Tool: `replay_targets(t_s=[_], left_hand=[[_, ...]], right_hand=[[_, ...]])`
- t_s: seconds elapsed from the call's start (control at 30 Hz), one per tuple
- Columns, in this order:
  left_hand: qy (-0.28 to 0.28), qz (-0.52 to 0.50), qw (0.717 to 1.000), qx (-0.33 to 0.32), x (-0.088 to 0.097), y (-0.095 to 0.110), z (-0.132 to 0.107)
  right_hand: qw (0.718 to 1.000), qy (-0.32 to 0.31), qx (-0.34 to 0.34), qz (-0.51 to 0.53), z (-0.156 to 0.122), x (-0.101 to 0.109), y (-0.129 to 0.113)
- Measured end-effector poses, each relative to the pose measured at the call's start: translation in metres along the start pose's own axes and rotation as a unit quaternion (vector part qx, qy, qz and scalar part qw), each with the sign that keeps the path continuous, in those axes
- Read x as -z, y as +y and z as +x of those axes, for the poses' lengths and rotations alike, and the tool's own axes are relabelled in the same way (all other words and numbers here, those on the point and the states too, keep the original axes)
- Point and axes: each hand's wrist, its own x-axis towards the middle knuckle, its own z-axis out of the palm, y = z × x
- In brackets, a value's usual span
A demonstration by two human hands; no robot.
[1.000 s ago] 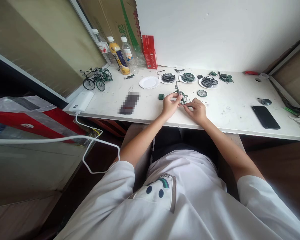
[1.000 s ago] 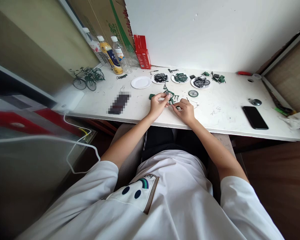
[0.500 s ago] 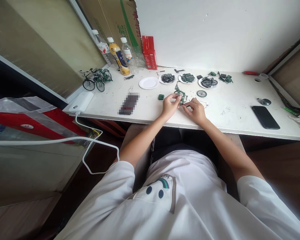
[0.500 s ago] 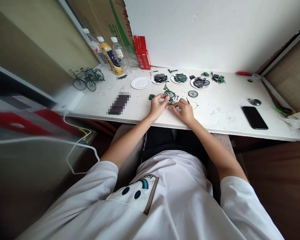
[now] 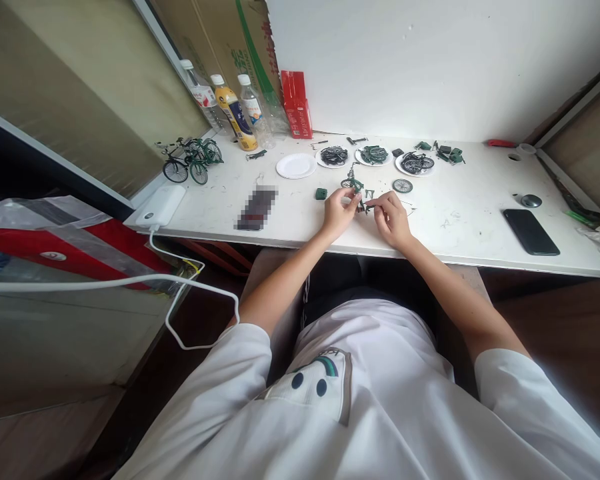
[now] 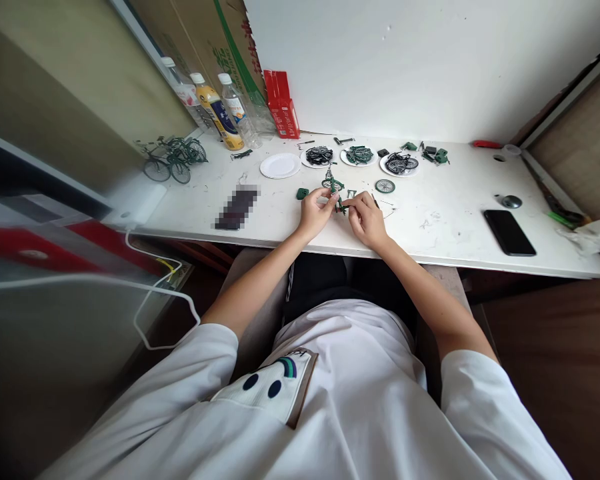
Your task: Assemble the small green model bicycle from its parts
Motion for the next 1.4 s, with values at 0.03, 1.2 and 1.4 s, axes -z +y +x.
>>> replay_targets(t_s=[0.03,1.2,1.4], left_hand=[[0.001,0.008,1.000,-0.006,0.000,-0.001,0.000],[-0.056,-0.082,0.990,0.101,-0.001,0.006,-0.001],[-0.070,-0.069,0.989,0.110,-0.001,0.008,-0.001]], right_hand=[[1.000,-0.006,0.005,0.011,0.000,0.000,0.000],[0.998,-0.001,-0.007,-0.060,0.004,-0.006,0.009],[0.997,0.001,-0.008,-0.078,0.003,-0.008,0.011]])
